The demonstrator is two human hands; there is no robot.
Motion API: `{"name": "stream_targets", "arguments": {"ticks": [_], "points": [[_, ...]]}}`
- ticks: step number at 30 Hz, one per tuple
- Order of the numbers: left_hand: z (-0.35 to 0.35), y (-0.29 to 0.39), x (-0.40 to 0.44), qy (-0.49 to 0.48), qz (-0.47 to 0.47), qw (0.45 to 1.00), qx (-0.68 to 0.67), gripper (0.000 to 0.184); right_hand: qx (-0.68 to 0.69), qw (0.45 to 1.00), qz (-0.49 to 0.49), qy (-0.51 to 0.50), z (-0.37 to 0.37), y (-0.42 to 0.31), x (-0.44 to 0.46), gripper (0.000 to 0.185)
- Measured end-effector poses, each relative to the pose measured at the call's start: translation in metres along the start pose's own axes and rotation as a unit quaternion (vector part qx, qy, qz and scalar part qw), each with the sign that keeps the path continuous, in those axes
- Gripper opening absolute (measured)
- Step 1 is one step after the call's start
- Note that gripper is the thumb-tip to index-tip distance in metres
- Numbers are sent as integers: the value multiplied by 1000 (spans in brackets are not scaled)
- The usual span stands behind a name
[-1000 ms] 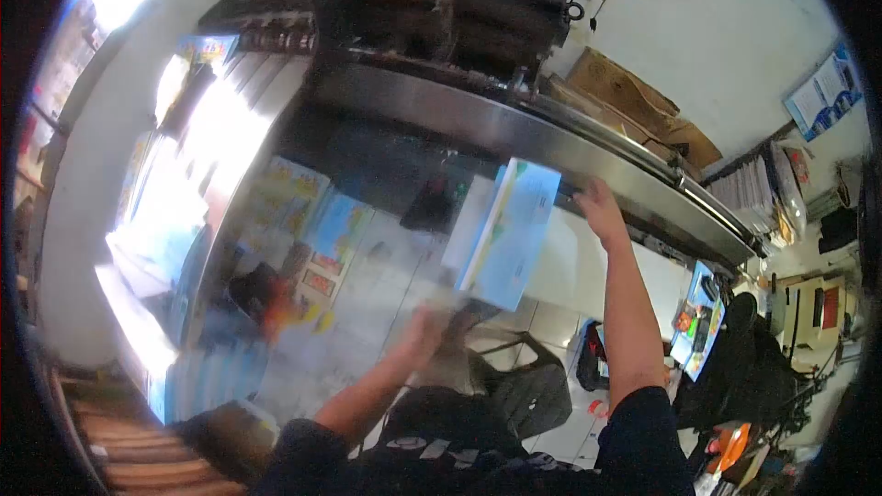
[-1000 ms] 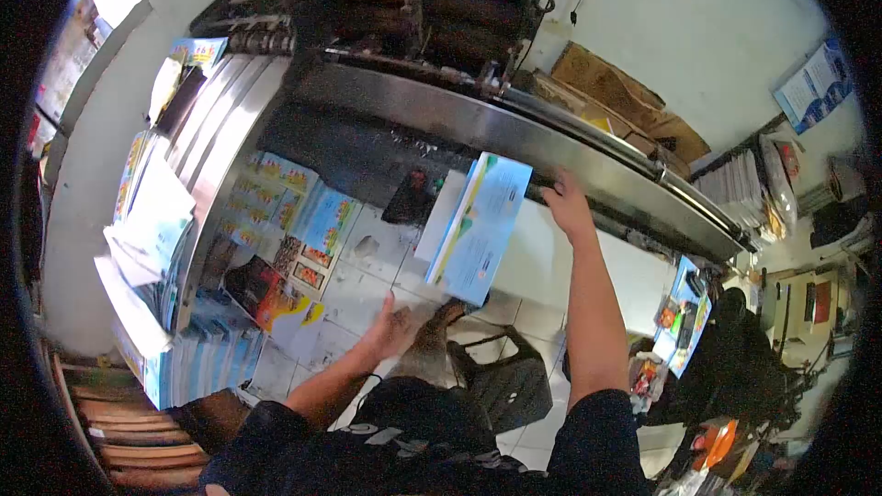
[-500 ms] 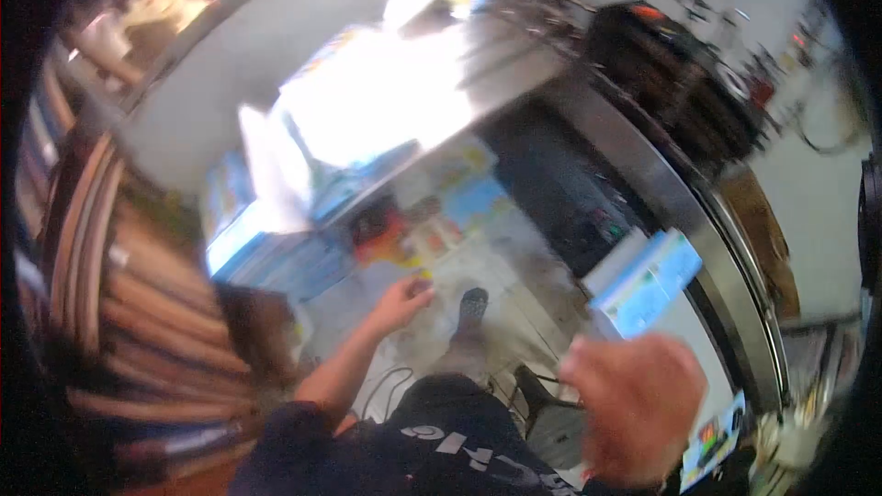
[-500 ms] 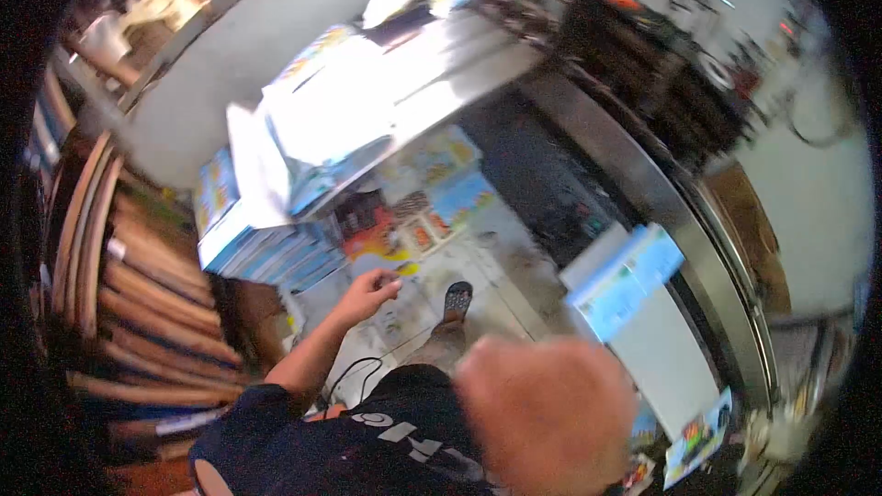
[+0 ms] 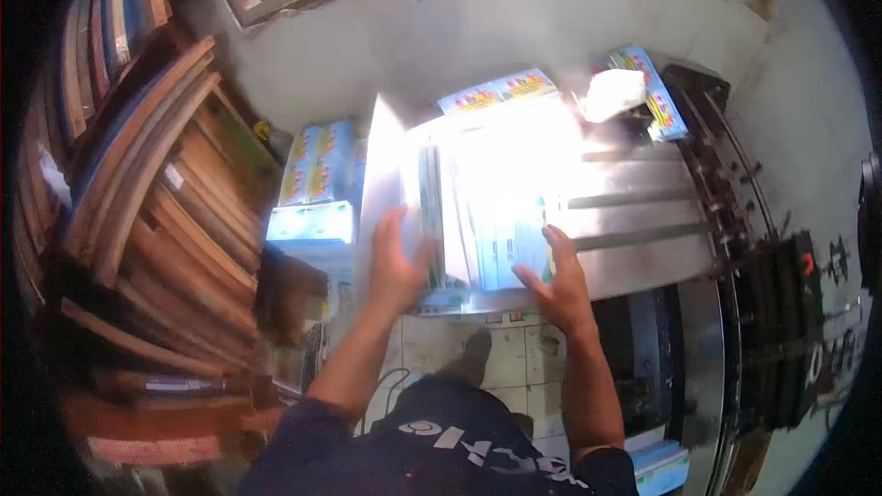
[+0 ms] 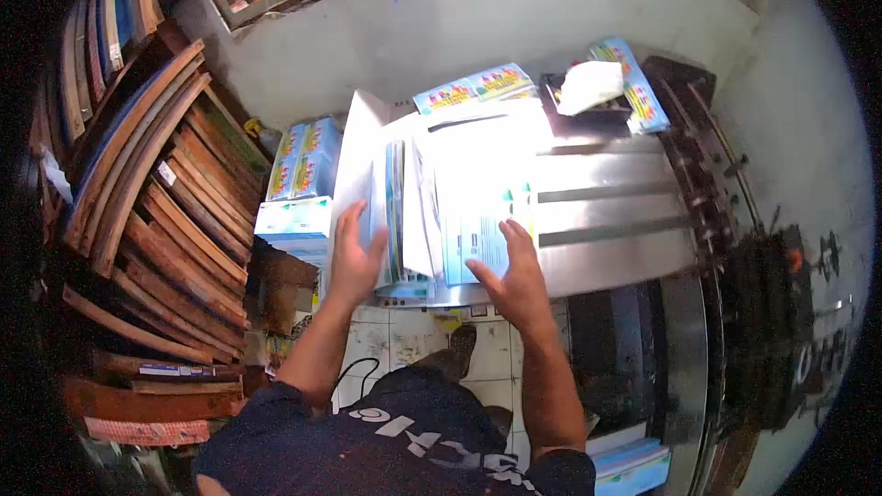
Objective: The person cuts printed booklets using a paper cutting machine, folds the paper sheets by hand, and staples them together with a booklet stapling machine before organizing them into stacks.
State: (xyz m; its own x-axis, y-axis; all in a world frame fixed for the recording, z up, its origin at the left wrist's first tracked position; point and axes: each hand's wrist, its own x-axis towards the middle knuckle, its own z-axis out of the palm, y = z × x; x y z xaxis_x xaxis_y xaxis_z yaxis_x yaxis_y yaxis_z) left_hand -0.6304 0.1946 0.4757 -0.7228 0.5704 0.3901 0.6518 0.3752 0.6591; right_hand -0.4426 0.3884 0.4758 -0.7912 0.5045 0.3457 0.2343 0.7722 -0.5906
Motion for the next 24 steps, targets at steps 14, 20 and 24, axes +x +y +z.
{"name": "stream_targets", "arguments": {"ticks": [14, 20, 24], "points": [[58, -108, 17, -7, -328, 940, -89, 57, 331, 838, 234, -365, 77, 50, 171, 50], [53, -63, 34, -74, -352, 933, 22, 56, 342, 838, 165, -393, 48, 70, 169, 34], [66, -81, 29, -59, -325, 943, 36, 57, 600, 727, 145, -300, -24, 83, 192, 26]]}}
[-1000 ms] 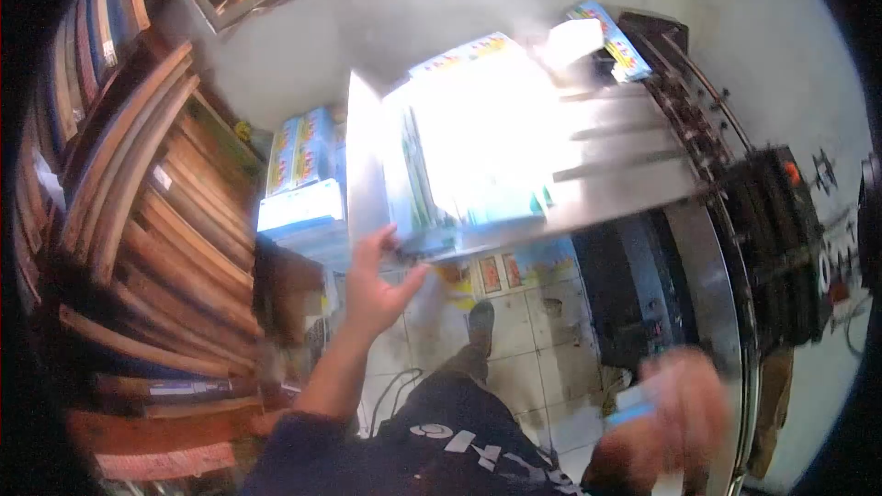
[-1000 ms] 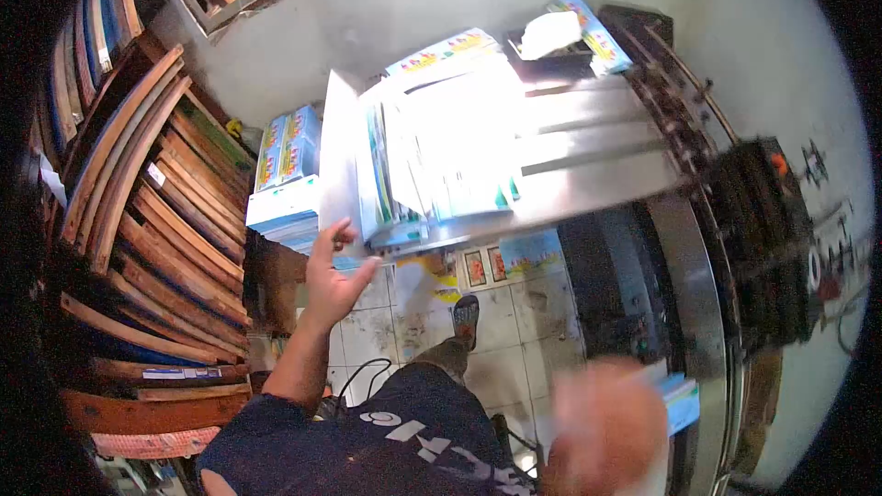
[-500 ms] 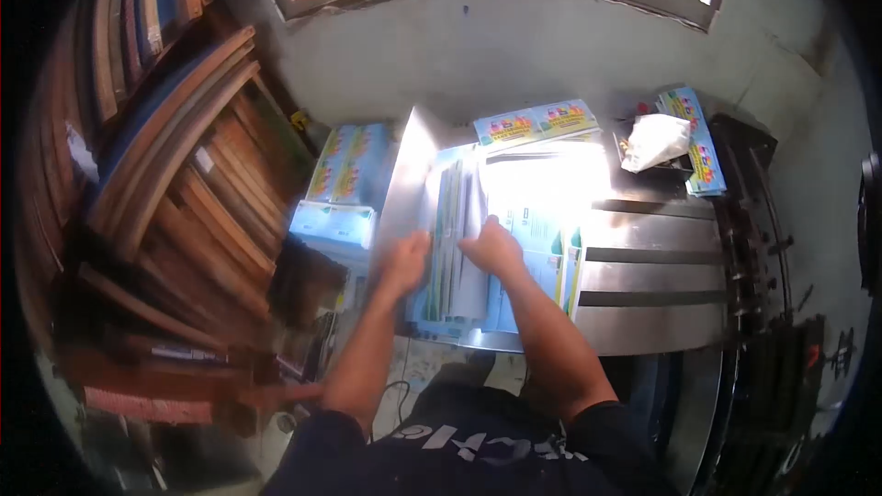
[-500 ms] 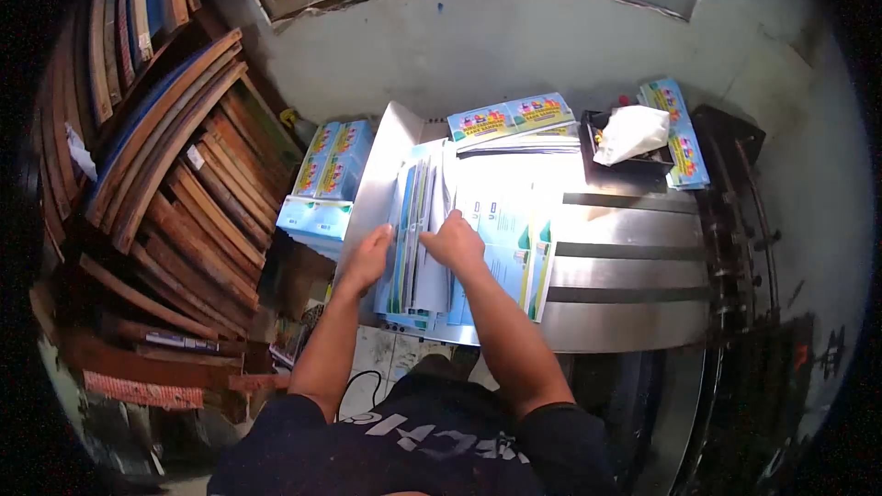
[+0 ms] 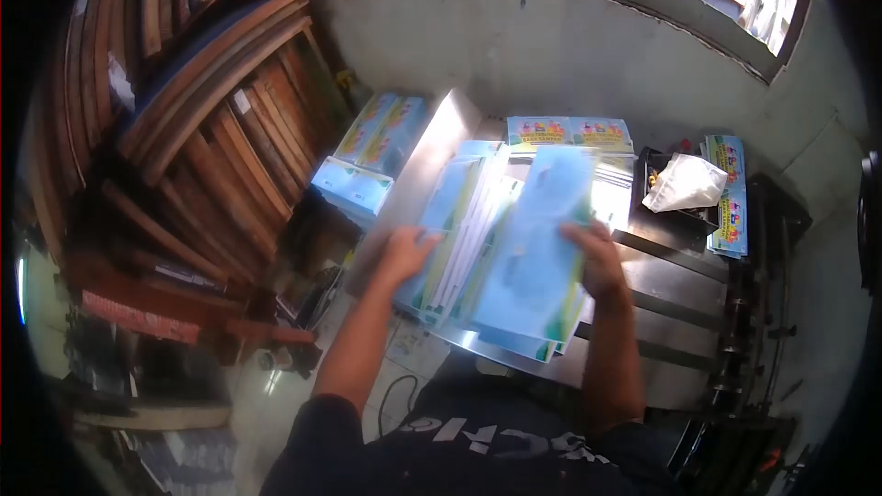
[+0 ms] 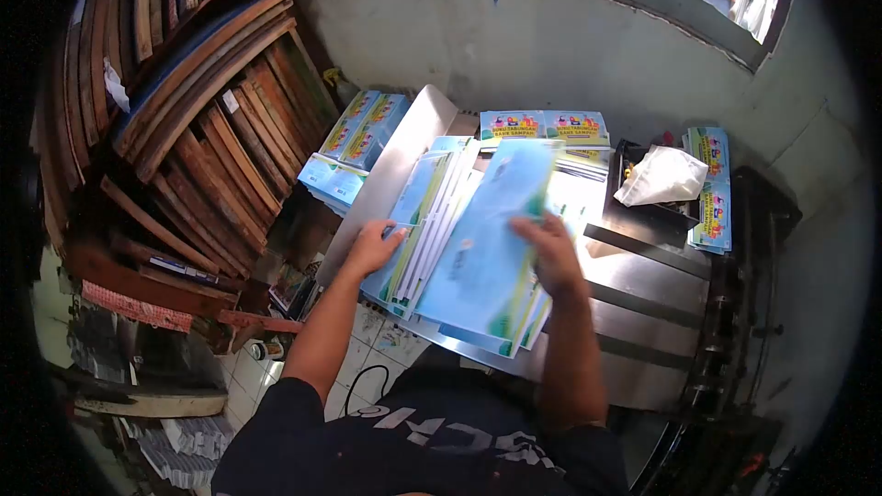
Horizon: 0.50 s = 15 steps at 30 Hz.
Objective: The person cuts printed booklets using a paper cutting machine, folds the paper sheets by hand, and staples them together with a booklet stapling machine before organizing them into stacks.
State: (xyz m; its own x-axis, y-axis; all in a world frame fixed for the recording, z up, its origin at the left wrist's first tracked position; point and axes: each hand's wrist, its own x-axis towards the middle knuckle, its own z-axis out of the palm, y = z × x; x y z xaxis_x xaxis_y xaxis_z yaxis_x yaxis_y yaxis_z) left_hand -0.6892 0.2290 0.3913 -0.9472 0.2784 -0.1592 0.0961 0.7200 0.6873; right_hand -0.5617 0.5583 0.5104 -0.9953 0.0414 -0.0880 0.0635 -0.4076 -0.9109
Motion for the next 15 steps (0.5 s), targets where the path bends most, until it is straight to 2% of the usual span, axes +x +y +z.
{"name": "stream_targets", "arguments": {"ticks": [1, 2, 3, 4, 5, 6, 8, 10, 12, 13, 15], "points": [[2, 7, -3, 9, -10, 999, 40, 65, 30, 997, -34, 61, 1, -20, -13, 30], [3, 15, -4, 20, -19, 996, 79, 74, 43, 995, -54, 70, -17, -22, -17, 35], [4, 21, -6, 20, -17, 997, 79, 74, 53, 992, -77, 79, -23, -30, -25, 39], [7, 27, -7, 27, -30, 994, 99, 82, 70, 986, -118, 92, -31, -29, -31, 43], [9, 32, -5, 36, -43, 992, 117, 90, 158, 973, -134, 101, -34, -27, -33, 46], [11, 35, -1, 15, -67, 993, 92, 106, 176, 968, -165, 75, -37, -24, -38, 48], [17, 49, 0, -8, -82, 991, 101, 103, 189, 961, -195, 49, -31, -19, -39, 49], [29, 63, -2, -34, -100, 988, 110, 99, 224, 943, -215, 118, -25, -9, -34, 49], [41, 70, -5, -15, -43, 993, 106, 102, 202, 947, -211, 132, -15, -1, -29, 50], [42, 67, -4, -21, -44, 994, 101, 102, 183, 952, -204, 140, -13, 2, -28, 52], [45, 63, 12, -43, -83, 992, -90, 91, 134, 962, -195, 134, -12, 5, -28, 51]]}}
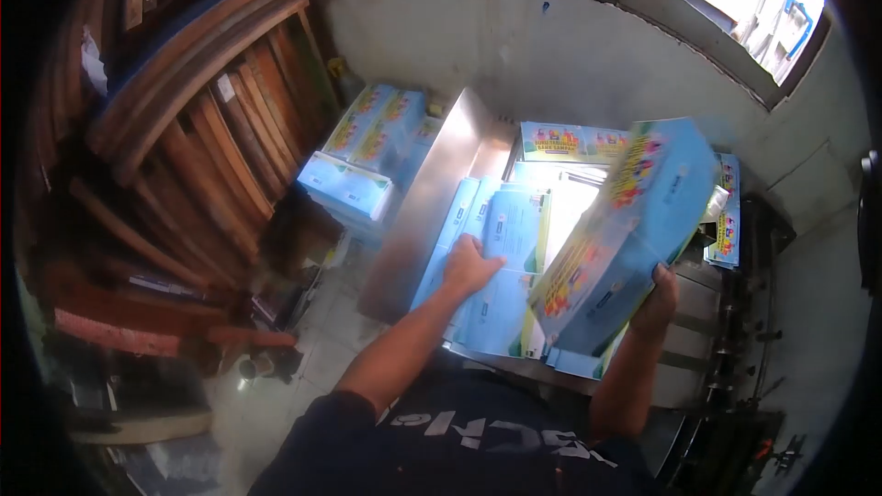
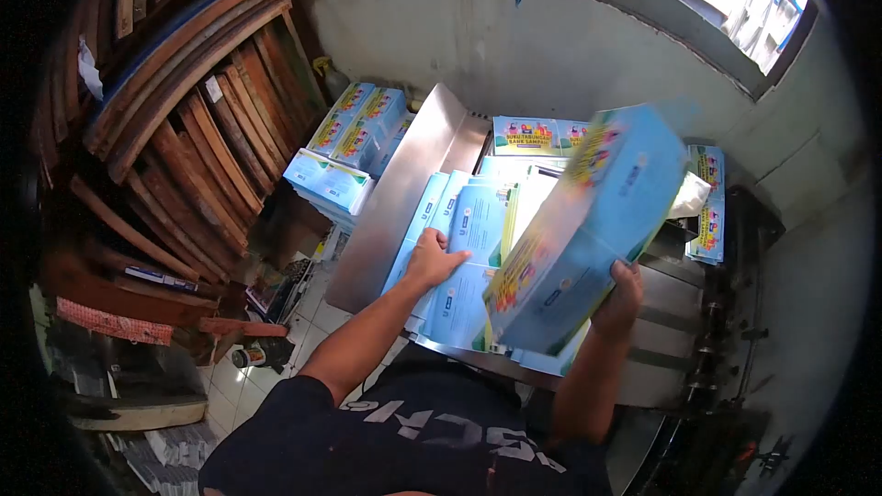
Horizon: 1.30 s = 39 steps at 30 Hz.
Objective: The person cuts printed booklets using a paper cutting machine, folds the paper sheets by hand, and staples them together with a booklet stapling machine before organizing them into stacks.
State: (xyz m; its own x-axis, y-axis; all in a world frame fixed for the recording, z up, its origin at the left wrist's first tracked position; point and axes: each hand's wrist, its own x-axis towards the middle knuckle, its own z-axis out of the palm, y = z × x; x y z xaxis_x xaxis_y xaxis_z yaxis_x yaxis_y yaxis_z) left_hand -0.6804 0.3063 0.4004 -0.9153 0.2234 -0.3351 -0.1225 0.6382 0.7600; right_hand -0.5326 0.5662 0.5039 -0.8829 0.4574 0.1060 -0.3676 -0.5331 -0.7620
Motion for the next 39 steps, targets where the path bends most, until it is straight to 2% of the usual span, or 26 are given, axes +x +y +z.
{"name": "stream_targets", "arguments": {"ticks": [1, 2, 4, 5, 10, 12, 14, 15, 16, 19, 20, 22, 25, 28, 29, 30, 32, 33, 34, 36, 39], "points": [[12, -13, 12, -12, 47, 999, 8, 81, -41, 999, 9, -10, -3, 2, -5, 50], [10, -9, 8, -16, 44, 999, 6, 81, -43, 999, 12, -7, -8, 4, -9, 50], [-1, 14, -2, -21, -11, 998, -54, 66, -52, 995, 80, 9, -16, 6, -14, 49], [6, 13, -3, 6, 47, 998, 38, 68, -84, 992, 72, 55, -12, 6, -20, 50], [27, 20, -5, 26, 21, 995, 94, 71, -65, 994, 74, 58, -24, -5, -32, 51], [34, 28, -13, 29, 21, 994, 105, 71, 4, 995, 58, 84, -21, -10, -35, 52], [46, 38, -27, 34, 34, 993, 105, 85, 3, 996, 53, 76, -42, -14, -37, 52], [50, 44, -34, 56, 33, 990, 122, 100, -5, 997, 49, 67, -57, -19, -38, 52], [48, 48, -38, 56, 35, 990, 123, 100, -3, 997, 47, 68, -71, -25, -40, 52], [37, 49, -45, 44, -43, 973, 221, 115, -56, 995, 28, 79, -115, -41, -55, 54], [35, 52, -44, 40, -38, 973, 226, 115, -72, 991, 7, 109, -130, -48, -64, 55], [35, 60, -42, 21, -92, 972, 214, 113, -91, 985, -20, 148, -153, -70, -80, 55], [36, 43, -26, 48, -100, 985, 130, 89, -129, 985, 8, 118, -152, -112, -104, 55], [44, 52, -26, 4, -69, 983, 169, 85, -160, 983, 43, 75, -135, -146, -112, 56], [45, 55, -25, 3, -84, 982, 170, 88, -209, 963, 156, 66, -125, -152, -103, 52], [47, 54, -30, 2, -85, 981, 172, 88, -195, 966, 161, 53, -128, -126, -95, 49], [48, 62, -34, 81, -107, 974, 184, 95, -321, 923, 211, 35, -175, -50, -70, 41], [46, 64, -35, 59, -107, 971, 206, 100, -370, 898, 236, 42, -184, -17, -64, 37], [47, 58, -30, 64, -108, 970, 206, 100, -383, 896, 215, 67, -172, -9, -69, 49], [46, 50, -24, 41, -91, 983, 154, 104, -328, 919, 195, 103, -165, -6, -70, 57], [45, 62, -32, 63, -149, 967, 199, 109, -366, 902, 208, 92, -176, -2, -70, 63]]}}
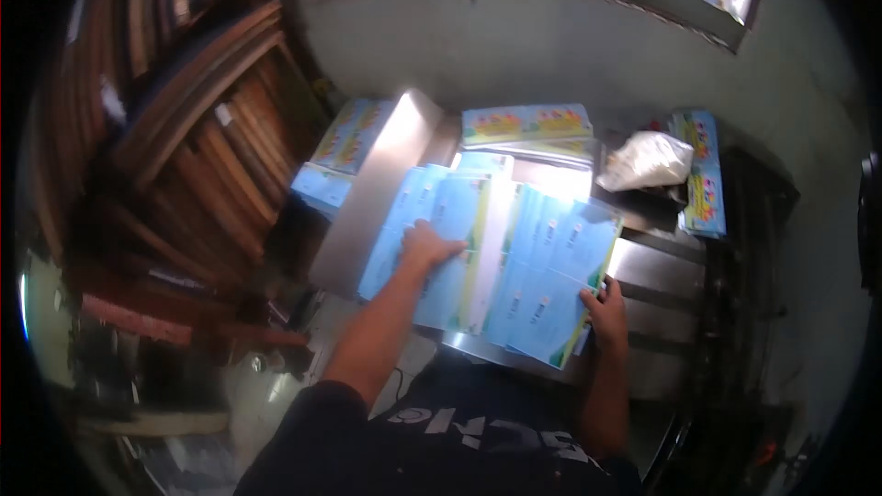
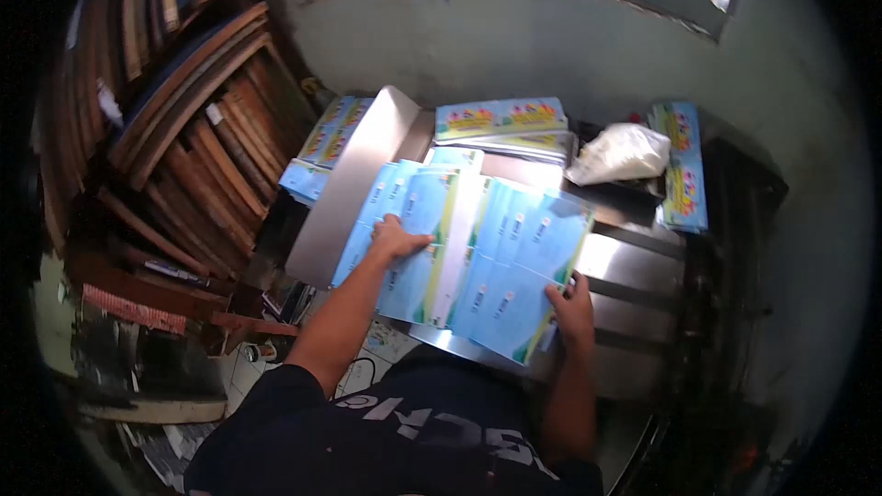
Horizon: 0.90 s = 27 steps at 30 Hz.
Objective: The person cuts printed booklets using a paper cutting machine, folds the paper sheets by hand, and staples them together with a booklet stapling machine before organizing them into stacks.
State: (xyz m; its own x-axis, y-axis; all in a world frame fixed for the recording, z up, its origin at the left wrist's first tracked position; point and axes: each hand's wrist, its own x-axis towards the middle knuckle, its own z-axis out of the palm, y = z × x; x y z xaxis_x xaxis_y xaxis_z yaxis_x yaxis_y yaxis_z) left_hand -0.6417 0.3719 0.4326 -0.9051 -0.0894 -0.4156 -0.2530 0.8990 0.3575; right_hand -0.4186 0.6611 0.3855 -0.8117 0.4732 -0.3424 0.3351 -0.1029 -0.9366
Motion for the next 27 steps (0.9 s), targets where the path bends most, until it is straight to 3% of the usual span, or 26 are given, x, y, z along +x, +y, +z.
{"name": "stream_targets", "arguments": {"ticks": [5, 7, 13, 15, 19, 22, 24, 25, 27], "points": [[-17, 16, -10, -29, -42, 998, 31, 109, 27, 1000, 2, -7, 2, -7, -4, 58], [-14, 25, -16, -11, -9, 997, 73, 108, 42, 999, -1, -5, 4, -4, -1, 57], [-26, 18, -14, -90, 11, 995, 38, 110, 77, 994, -70, 14, 8, 11, 3, 50], [-17, 18, -12, -36, -5, 998, 52, 112, 73, 995, -66, 11, 10, 3, -3, 49], [-25, 8, -3, -92, -16, 994, 49, 114, 34, 998, -53, 18, 8, 5, 0, 49], [-7, -6, 20, -43, 4, 999, 25, 112, 54, 996, -77, 12, 11, 6, -3, 50], [-4, -9, 43, -147, 48, 981, -120, 87, 15, 998, -55, 12, 6, 12, 4, 50], [-7, -4, 41, -148, 53, 981, -118, 87, 16, 998, -56, 16, 4, 13, 7, 50], [-36, 15, -6, -195, 95, 927, -307, 63, 43, 997, -61, 11, 8, 13, 3, 50]]}}
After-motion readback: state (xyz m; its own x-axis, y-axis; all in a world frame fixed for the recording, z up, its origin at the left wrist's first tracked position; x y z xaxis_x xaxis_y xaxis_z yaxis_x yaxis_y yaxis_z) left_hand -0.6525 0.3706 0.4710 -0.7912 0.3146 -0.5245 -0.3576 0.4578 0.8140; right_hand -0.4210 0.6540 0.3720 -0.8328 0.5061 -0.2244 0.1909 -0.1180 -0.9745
